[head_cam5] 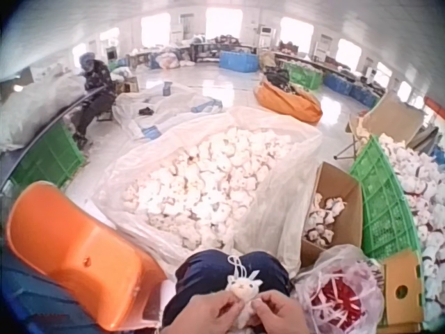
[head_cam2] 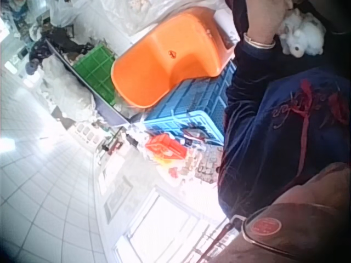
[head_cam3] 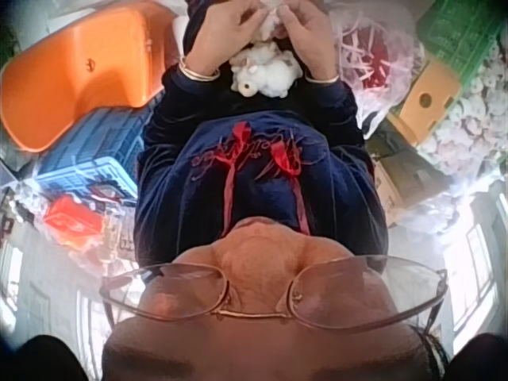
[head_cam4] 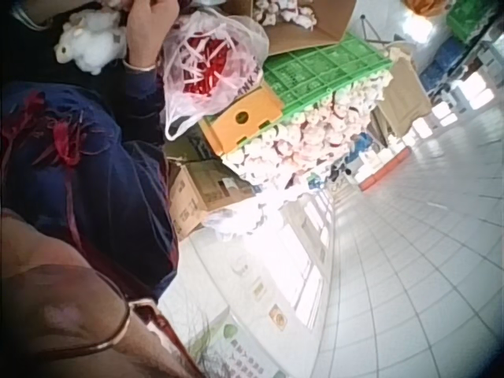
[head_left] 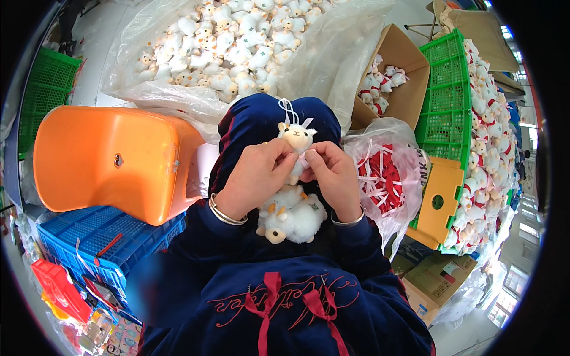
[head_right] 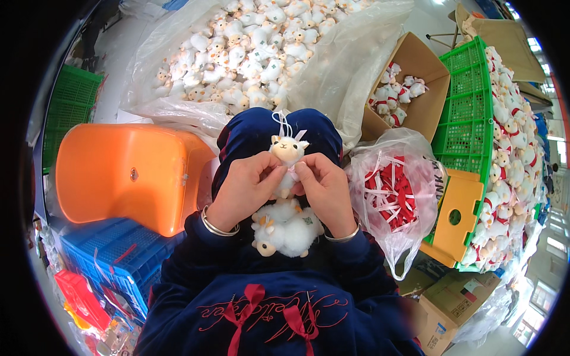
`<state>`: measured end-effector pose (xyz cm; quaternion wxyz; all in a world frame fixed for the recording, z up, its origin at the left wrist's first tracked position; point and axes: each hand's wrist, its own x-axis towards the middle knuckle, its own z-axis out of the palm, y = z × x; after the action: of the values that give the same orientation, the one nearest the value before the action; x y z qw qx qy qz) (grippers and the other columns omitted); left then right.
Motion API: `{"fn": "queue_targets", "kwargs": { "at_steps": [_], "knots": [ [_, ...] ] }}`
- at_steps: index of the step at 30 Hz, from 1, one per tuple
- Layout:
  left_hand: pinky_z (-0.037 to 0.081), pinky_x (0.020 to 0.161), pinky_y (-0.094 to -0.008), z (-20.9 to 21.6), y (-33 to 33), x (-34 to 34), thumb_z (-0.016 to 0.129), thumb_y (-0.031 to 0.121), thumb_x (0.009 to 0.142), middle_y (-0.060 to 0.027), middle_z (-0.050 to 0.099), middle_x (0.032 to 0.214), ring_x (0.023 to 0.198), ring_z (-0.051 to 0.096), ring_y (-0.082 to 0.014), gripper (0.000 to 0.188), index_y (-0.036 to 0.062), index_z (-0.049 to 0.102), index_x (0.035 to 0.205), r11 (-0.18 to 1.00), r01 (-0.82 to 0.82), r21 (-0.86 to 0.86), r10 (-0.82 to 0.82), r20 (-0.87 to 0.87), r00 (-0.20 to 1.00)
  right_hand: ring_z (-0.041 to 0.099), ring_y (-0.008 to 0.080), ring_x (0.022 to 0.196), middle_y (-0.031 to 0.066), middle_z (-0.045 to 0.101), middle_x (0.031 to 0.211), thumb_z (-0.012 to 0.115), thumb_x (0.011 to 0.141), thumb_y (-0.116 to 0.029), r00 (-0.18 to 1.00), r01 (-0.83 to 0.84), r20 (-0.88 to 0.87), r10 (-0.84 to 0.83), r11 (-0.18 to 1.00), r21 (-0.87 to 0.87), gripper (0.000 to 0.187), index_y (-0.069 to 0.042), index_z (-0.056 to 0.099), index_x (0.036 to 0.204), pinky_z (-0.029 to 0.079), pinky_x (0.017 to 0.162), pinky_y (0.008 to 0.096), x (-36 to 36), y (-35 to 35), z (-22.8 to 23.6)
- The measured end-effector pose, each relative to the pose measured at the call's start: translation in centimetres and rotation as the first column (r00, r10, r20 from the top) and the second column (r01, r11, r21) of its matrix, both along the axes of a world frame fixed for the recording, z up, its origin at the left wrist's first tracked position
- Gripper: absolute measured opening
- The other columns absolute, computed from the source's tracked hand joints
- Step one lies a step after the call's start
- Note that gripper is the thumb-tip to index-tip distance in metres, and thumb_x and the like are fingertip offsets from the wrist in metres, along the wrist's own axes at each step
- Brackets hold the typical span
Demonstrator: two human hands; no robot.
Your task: The person ties pink ribbons around the necks of small white plush toys. They pick up each toy, wrap the ribbon, and adjust the bow before placing the finished toy into a nearby orange bin.
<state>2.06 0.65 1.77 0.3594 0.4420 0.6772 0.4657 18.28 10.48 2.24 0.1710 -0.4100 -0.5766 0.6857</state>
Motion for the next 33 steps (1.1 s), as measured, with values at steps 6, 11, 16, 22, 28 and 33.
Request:
{"fn": "queue_targets", "kwargs": {
  "at_steps": [6,11,16,22,28,33],
  "knots": [
    [0.049,0.055,-0.0223,0.5,-0.4,0.1,0.063,0.013,0.104,-0.0026,0.067,0.072,0.058,0.063,-0.0060,0.015,-0.0013,0.066,0.100,0.997,-0.029,-0.066,0.040,0.177,0.983,0.066,0.0063,0.074,0.0008,0.069,0.087,0.063,0.105,-0.014,1.000,-0.024,-0.005,0.025,0.997,0.076,0.016,0.001,0.066,0.107,0.054,0.067,0.0219,0.1,-0.2,-0.7],
    [0.048,0.055,-0.0225,1.0,-0.2,-0.1,0.063,0.013,0.104,-0.0027,0.066,0.072,0.057,0.062,-0.0057,0.015,-0.0004,0.064,0.099,0.993,-0.016,-0.119,0.043,0.230,0.972,0.064,0.0063,0.071,0.0018,0.070,0.086,0.061,0.107,-0.016,1.000,-0.025,0.013,0.024,0.997,0.078,0.018,0.002,0.067,0.108,0.053,0.065,0.0214,-0.1,-0.1,-0.4],
    [0.047,0.053,-0.0212,0.5,-0.2,-0.1,0.064,0.013,0.104,-0.0014,0.066,0.073,0.057,0.060,-0.0042,0.015,-0.0001,0.064,0.099,0.991,-0.024,-0.133,0.066,0.321,0.945,0.063,0.0049,0.072,-0.0006,0.067,0.085,0.064,0.105,-0.013,1.000,-0.026,0.011,0.025,0.998,0.062,0.015,0.001,0.066,0.107,0.053,0.067,0.0213,-0.2,-0.2,-0.2],
    [0.048,0.050,-0.0226,-0.2,-0.4,0.1,0.065,0.017,0.104,-0.0018,0.064,0.071,0.055,0.059,-0.0049,0.020,-0.0009,0.064,0.096,0.986,-0.061,-0.154,0.124,0.445,0.887,0.059,0.0043,0.071,-0.0016,0.064,0.082,0.066,0.104,-0.011,0.999,-0.051,-0.008,0.051,0.997,0.063,0.012,0.000,0.063,0.100,0.050,0.064,0.0206,-0.4,-0.3,-0.2],
    [0.049,0.051,-0.0221,-0.3,-0.6,0.2,0.062,0.015,0.106,-0.0033,0.065,0.073,0.055,0.060,-0.0055,0.017,-0.0003,0.061,0.097,0.987,-0.059,-0.147,0.122,0.467,0.876,0.059,0.0048,0.069,-0.0002,0.065,0.083,0.065,0.105,-0.014,0.998,-0.011,-0.061,0.015,0.998,0.070,0.015,-0.001,0.061,0.098,0.049,0.063,0.0211,-0.2,-0.4,-1.3],
    [0.051,0.054,-0.0216,0.0,-0.9,0.5,0.058,0.011,0.107,-0.0047,0.067,0.076,0.058,0.061,-0.0061,0.014,0.0007,0.058,0.098,0.982,-0.070,-0.174,0.144,0.458,0.877,0.061,0.0052,0.070,0.0018,0.067,0.083,0.066,0.105,-0.016,0.987,0.111,-0.118,-0.108,0.994,0.012,0.018,-0.001,0.060,0.097,0.051,0.063,0.0214,-0.3,-1.5,-2.2]
  ]
}}
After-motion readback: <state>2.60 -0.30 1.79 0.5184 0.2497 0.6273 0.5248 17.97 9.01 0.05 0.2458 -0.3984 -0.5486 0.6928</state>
